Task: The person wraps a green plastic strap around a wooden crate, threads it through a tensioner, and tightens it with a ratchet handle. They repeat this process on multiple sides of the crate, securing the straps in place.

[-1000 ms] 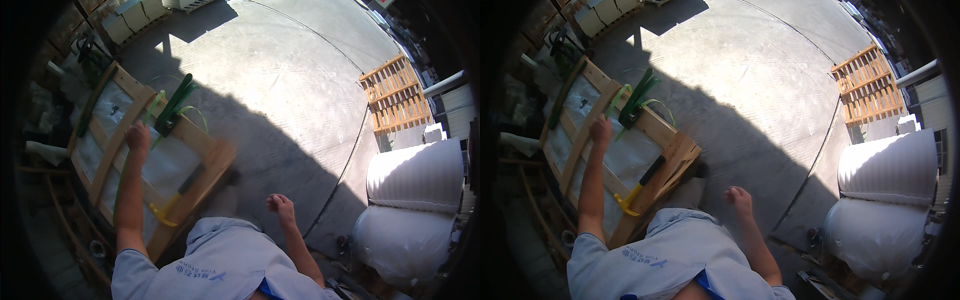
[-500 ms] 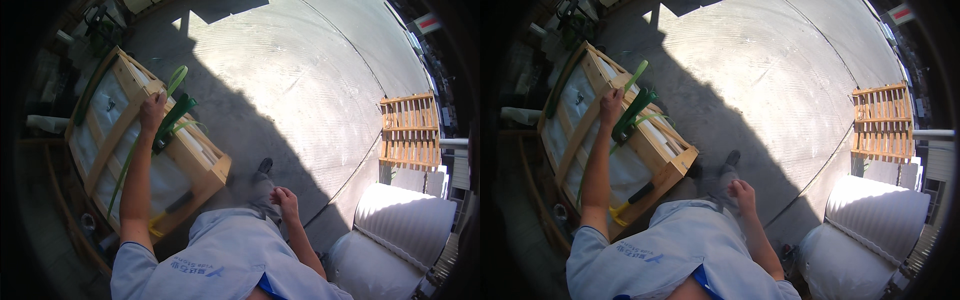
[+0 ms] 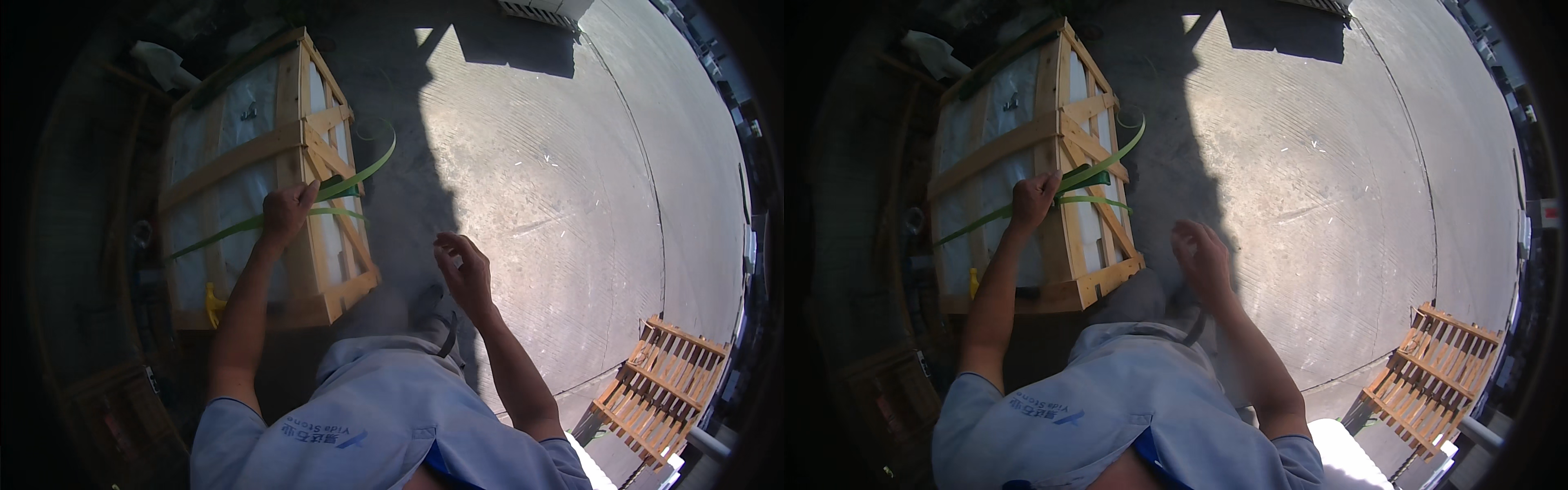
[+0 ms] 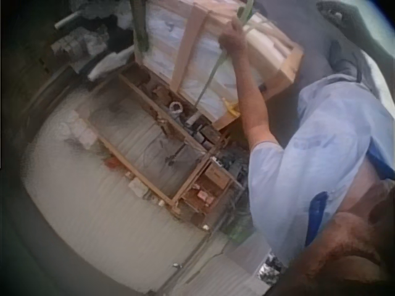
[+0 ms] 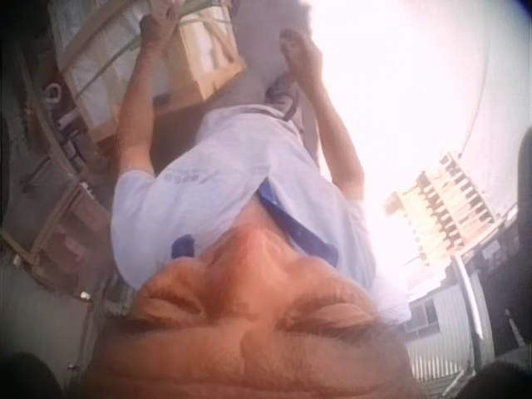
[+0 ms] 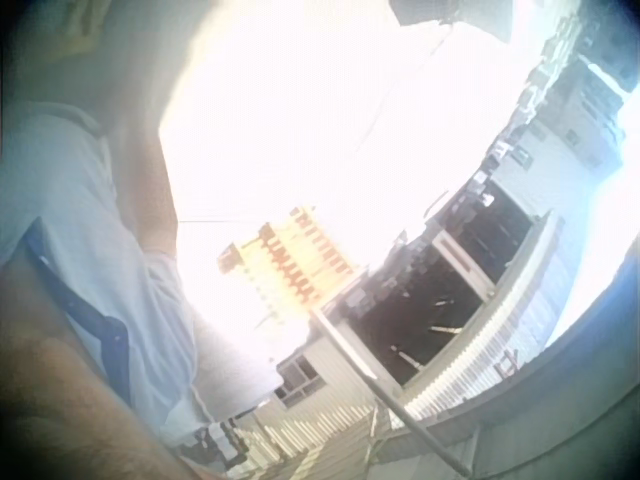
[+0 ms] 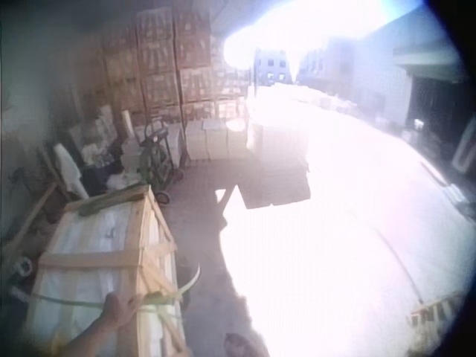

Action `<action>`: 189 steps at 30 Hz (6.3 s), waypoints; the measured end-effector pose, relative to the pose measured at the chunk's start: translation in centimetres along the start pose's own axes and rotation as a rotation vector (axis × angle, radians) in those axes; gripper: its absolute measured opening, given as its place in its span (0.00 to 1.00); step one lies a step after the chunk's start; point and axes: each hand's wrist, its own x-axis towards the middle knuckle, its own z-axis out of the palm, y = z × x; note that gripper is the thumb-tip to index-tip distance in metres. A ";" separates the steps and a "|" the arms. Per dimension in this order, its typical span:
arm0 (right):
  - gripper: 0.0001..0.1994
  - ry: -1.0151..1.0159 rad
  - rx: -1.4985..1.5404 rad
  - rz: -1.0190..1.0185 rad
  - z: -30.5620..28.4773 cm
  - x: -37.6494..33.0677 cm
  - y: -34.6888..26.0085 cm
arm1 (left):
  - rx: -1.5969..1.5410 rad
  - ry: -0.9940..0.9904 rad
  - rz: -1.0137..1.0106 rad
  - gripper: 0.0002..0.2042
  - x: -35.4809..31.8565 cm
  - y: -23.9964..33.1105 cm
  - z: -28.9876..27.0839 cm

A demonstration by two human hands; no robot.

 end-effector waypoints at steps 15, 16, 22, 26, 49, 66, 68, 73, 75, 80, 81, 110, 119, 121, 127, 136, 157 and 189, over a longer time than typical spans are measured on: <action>0.14 -0.924 -0.370 -0.209 7.5 17.4 -0.6 | -0.008 0.134 0.124 0.11 -0.8 -1.0 0.5; 0.17 -0.918 -0.370 -0.213 7.2 17.5 -0.5 | 0.007 0.130 0.098 0.11 -1.0 -0.9 0.6; 0.17 -1.046 -0.269 -0.363 7.3 19.9 -0.5 | 0.072 0.871 -0.510 0.08 -5.1 -4.5 0.7; 0.14 -1.246 -0.511 -0.618 8.7 22.7 0.1 | -0.827 1.269 -1.168 0.11 -5.9 -9.2 0.1; 0.08 -1.728 -0.506 -1.001 15.6 37.0 5.1 | -1.593 1.423 -1.134 0.14 -3.0 -9.6 3.4; 0.30 -1.527 -0.584 -0.493 30.8 25.4 -2.8 | -0.407 1.534 -1.109 0.15 -6.6 -17.2 17.9; 0.30 -1.512 -0.631 -0.507 31.3 25.4 -2.5 | -0.486 1.537 -1.192 0.15 -6.9 -19.2 19.6; 0.31 -1.532 -0.718 -0.569 33.1 25.5 -1.4 | -0.721 1.514 -1.202 0.14 -6.2 -18.7 19.7; 0.30 -1.547 -0.778 -0.554 33.4 25.7 -1.3 | -0.749 1.480 -1.242 0.14 -4.7 -15.1 20.0; 0.29 -1.586 -0.810 -0.523 34.0 26.1 -1.5 | -1.197 1.680 -1.202 0.13 -4.8 -10.0 16.5; 0.29 -1.586 -0.802 -0.546 34.1 26.1 -1.4 | -0.973 1.606 -1.257 0.13 -5.2 -9.7 15.7; 0.29 -1.545 -1.031 -1.252 35.0 25.9 -4.3 | -0.338 1.544 -1.632 0.11 0.8 -8.3 18.5; 0.16 -2.049 -1.094 -1.059 38.7 26.8 -8.9 | -0.159 1.206 -1.690 0.07 0.4 -9.7 21.2; 0.15 -1.988 -1.074 -0.763 39.4 26.4 -9.5 | -0.138 1.289 -1.663 0.09 0.7 -9.5 20.9; 0.11 -1.856 -0.964 -0.840 40.7 26.0 -6.5 | -0.215 1.491 -1.658 0.18 1.2 -7.6 18.7; 0.15 -2.077 -0.718 -1.218 42.2 27.6 -5.2 | -0.359 1.614 -1.586 0.19 0.2 -5.7 16.0; 0.05 -2.036 -0.973 -1.286 41.6 26.6 -6.3 | -0.348 1.442 -1.757 0.23 0.3 -6.1 17.2; 0.16 -2.075 -1.276 -0.750 45.0 25.2 -9.5 | -0.530 1.486 -1.522 0.20 -1.2 -5.8 16.7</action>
